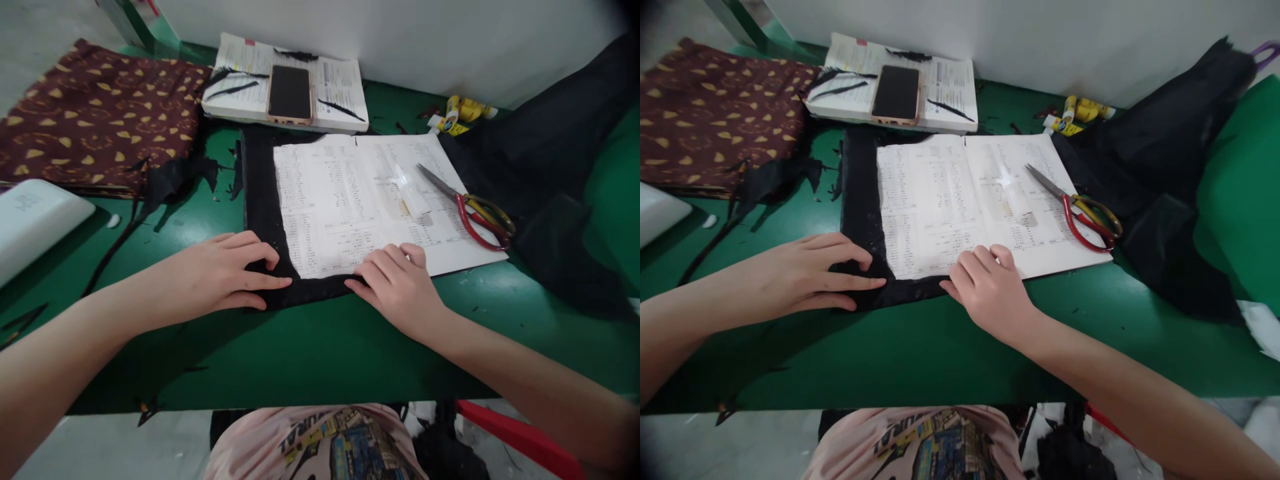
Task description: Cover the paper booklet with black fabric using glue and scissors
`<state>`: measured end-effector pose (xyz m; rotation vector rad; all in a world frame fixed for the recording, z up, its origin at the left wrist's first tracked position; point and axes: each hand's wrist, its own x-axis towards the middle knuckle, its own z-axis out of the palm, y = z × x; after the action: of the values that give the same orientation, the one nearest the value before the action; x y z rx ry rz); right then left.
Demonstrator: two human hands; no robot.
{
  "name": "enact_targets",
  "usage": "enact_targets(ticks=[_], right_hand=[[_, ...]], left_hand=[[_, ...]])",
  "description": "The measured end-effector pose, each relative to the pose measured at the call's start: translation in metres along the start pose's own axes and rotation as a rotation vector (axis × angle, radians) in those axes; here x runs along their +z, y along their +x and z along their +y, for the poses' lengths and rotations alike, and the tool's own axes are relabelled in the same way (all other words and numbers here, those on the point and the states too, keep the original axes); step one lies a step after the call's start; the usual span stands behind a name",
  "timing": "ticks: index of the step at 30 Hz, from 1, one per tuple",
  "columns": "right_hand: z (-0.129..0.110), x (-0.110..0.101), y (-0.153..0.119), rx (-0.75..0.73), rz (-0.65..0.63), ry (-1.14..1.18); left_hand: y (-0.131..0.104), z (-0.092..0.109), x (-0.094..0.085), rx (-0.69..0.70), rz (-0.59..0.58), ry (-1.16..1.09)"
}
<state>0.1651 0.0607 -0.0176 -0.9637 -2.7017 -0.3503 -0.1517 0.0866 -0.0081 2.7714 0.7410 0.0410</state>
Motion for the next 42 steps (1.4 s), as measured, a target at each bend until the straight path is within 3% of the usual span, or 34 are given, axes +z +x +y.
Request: enact_targets(ticks=[6,15,18,22,24,26,34,40,42], right_hand=[[0.007,-0.002,0.005,-0.218,-0.052,0.066],[0.015,0.005,0.004,-0.218,-0.146,0.114],[0.016,0.006,0.003,-0.206,-0.152,0.131],[0.016,0.007,0.003,-0.200,-0.155,0.161],[0.016,0.008,0.003,-0.197,-0.154,0.172],[0.016,0.008,0.003,-0.192,-0.148,0.177],[0.019,0.009,0.004,-0.185,-0.132,0.191],[0.006,-0.007,-0.009,-0.169,0.109,0.287],[-0.006,-0.012,-0.017,-0.219,0.098,0.350]], left_hand=[[0.000,0.001,0.000,0.006,0.022,0.004],[0.000,0.003,-0.007,-0.041,0.006,-0.074],[0.003,0.020,-0.011,-0.073,0.058,-0.034],[0.016,0.065,-0.002,-0.092,0.238,0.026],[0.023,0.083,0.009,0.078,0.169,-0.009],[0.028,0.089,0.018,0.152,0.102,0.013],[0.030,0.064,0.024,0.138,-0.040,-0.040],[0.029,0.064,0.024,0.144,-0.074,-0.120],[0.029,0.063,0.024,0.145,-0.077,-0.144]])
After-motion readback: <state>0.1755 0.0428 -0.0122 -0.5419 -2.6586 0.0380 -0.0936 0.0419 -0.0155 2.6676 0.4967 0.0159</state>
